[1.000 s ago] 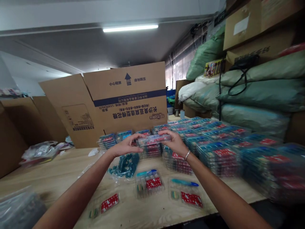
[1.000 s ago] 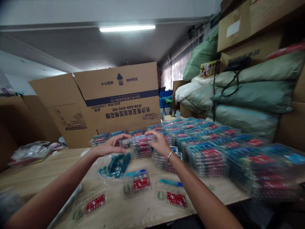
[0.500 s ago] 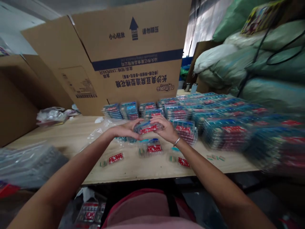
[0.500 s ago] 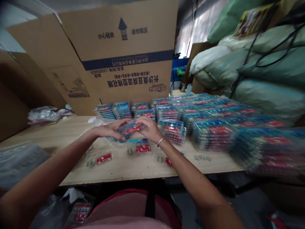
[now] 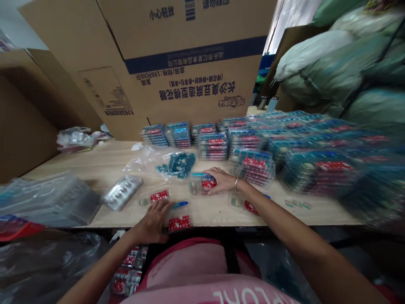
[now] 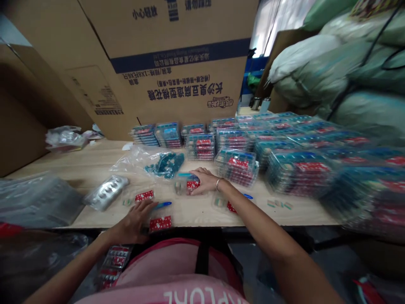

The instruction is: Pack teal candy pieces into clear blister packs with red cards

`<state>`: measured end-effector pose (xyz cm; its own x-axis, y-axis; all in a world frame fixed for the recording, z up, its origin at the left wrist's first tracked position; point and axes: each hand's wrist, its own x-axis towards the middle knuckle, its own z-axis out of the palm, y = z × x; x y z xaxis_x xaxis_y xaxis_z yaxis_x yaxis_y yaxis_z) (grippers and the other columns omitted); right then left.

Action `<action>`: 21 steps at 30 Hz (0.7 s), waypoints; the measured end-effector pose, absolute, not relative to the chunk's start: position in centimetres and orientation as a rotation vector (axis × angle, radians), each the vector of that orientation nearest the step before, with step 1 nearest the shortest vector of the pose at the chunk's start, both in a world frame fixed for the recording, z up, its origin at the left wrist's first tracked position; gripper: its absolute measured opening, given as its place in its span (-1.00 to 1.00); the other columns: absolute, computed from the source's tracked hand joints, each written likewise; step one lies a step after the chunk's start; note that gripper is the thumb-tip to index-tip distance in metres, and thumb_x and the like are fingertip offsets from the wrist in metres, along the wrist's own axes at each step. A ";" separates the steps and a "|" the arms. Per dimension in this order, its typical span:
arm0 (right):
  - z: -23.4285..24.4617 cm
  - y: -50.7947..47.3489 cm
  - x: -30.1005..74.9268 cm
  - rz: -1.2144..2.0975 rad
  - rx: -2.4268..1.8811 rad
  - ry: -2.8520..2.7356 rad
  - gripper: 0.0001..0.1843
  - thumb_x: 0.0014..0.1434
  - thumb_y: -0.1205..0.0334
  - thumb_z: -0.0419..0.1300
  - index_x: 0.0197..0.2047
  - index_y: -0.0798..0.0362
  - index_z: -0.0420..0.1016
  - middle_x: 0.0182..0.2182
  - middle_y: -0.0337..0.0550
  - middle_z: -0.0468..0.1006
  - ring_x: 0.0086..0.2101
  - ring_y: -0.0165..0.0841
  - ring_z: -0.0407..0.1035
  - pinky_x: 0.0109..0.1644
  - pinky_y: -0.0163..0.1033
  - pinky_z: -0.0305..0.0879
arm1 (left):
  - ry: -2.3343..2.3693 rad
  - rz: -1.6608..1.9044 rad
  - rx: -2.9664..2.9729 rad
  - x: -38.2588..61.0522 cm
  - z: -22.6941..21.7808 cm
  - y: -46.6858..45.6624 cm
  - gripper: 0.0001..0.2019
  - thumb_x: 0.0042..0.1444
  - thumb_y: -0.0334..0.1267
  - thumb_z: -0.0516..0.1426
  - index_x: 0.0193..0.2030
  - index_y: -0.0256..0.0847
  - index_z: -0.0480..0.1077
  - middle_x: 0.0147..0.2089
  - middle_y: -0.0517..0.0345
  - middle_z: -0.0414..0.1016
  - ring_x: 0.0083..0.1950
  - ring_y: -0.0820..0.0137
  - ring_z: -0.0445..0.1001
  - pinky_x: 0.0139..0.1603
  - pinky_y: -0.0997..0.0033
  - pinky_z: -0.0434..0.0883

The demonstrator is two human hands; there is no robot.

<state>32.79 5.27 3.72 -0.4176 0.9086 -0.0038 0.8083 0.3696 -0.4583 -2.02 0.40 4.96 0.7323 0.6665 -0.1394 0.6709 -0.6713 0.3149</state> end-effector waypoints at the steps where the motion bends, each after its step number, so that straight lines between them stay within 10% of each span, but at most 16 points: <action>1: 3.8 5.4 32.9 0.612 -1.524 -2.374 0.10 -0.23 -0.28 0.33 0.28 0.09 0.12 0.07 0.10 0.24 0.10 0.02 0.12 0.20 0.08 0.07 | 1.070 -0.014 2.606 -2.1 4.6 0.5 0.01 -0.35 -0.27 0.29 0.31 -0.20 -0.04 0.33 -0.24 0.02 0.33 -0.14 -0.02 0.27 -0.18 0.00; 11: 3.2 5.3 33.7 0.682 -1.437 -2.299 -0.02 -0.09 -0.33 0.23 0.28 0.02 0.12 0.08 0.05 0.22 0.11 -0.06 0.12 0.21 0.07 0.06 | 1.117 0.053 2.682 -1.6 6.1 2.0 -0.18 -0.18 0.01 0.28 0.24 -0.17 0.15 0.32 -0.26 0.06 0.31 -0.15 0.05 0.22 -0.27 0.03; 21: 3.5 4.6 32.9 0.579 -1.479 -2.326 -0.08 -0.10 -0.25 0.28 0.24 0.04 0.21 0.04 0.06 0.25 0.07 -0.04 0.14 0.20 0.10 0.06 | 0.981 0.192 2.774 4.0 5.6 4.1 -0.56 -0.04 -0.18 0.23 0.01 -0.27 0.39 0.19 -0.19 0.32 0.18 -0.01 0.25 0.15 -0.09 0.23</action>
